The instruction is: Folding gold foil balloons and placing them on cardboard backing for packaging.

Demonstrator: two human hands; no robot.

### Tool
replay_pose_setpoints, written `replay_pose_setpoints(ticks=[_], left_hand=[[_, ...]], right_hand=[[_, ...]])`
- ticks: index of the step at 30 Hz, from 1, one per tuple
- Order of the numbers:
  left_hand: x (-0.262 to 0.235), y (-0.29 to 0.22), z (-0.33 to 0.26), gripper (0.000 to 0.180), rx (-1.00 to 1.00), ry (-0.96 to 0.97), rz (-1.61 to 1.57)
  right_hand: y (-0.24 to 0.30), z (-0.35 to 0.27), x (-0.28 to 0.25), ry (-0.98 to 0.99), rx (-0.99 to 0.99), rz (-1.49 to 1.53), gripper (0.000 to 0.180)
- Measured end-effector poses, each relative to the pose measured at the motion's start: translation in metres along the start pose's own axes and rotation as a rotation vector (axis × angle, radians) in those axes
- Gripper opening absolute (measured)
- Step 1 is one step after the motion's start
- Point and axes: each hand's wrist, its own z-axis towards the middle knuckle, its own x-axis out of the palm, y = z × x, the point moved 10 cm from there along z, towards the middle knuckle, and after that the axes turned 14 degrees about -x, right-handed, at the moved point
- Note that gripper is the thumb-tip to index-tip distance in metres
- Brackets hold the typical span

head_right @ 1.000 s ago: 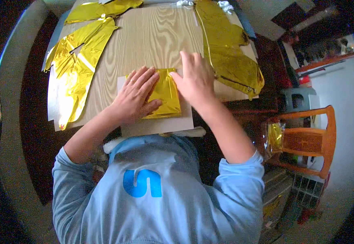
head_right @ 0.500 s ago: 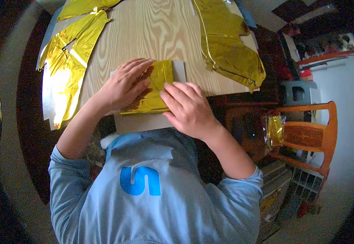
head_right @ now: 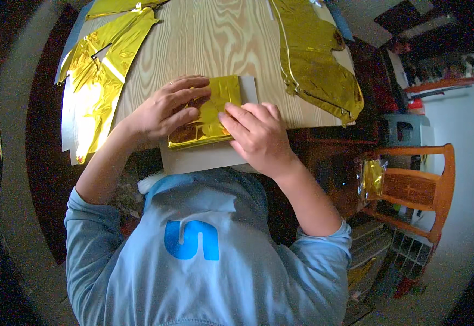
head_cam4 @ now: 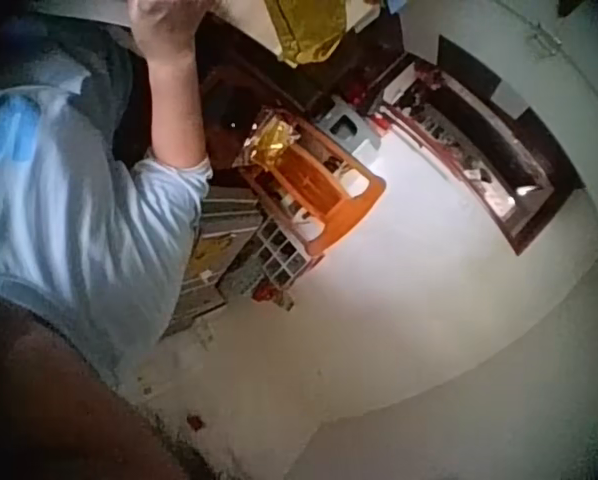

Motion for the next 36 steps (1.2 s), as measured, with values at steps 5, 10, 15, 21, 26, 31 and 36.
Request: replay_pose_setpoints(ticks=[5, 10, 15, 21, 26, 31, 36], left_hand=[[-0.007, -0.016, -0.030, 0.077, 0.065, -0.017, 0.235], [0.008, -0.014, -0.060, 0.080, 0.018, -0.041, 0.366], [0.014, -0.014, -0.063, 0.066, 0.055, -0.109, 0.382], [0.015, -0.014, -0.067, 0.056, 0.102, -0.131, 0.353], [0.009, -0.019, -0.066, 0.046, 0.134, -0.174, 0.338], [0.007, -0.020, -0.069, 0.041, 0.172, -0.198, 0.289], [-0.001, -0.033, -0.077, 0.033, 0.312, -0.303, 0.392]], right_hand=[[-0.005, -0.001, 0.001, 0.043, 0.015, 0.052, 0.054], [-0.007, -0.005, 0.006, -0.009, -0.029, 0.029, 0.042], [-0.008, -0.004, 0.006, -0.013, -0.011, 0.053, 0.047], [-0.011, 0.000, 0.004, 0.057, 0.006, 0.147, 0.051], [-0.009, 0.000, 0.007, 0.078, -0.043, 0.102, 0.049], [-0.004, -0.001, 0.003, -0.008, -0.082, 0.023, 0.039], [0.002, -0.006, -0.001, -0.100, -0.151, -0.084, 0.026]])
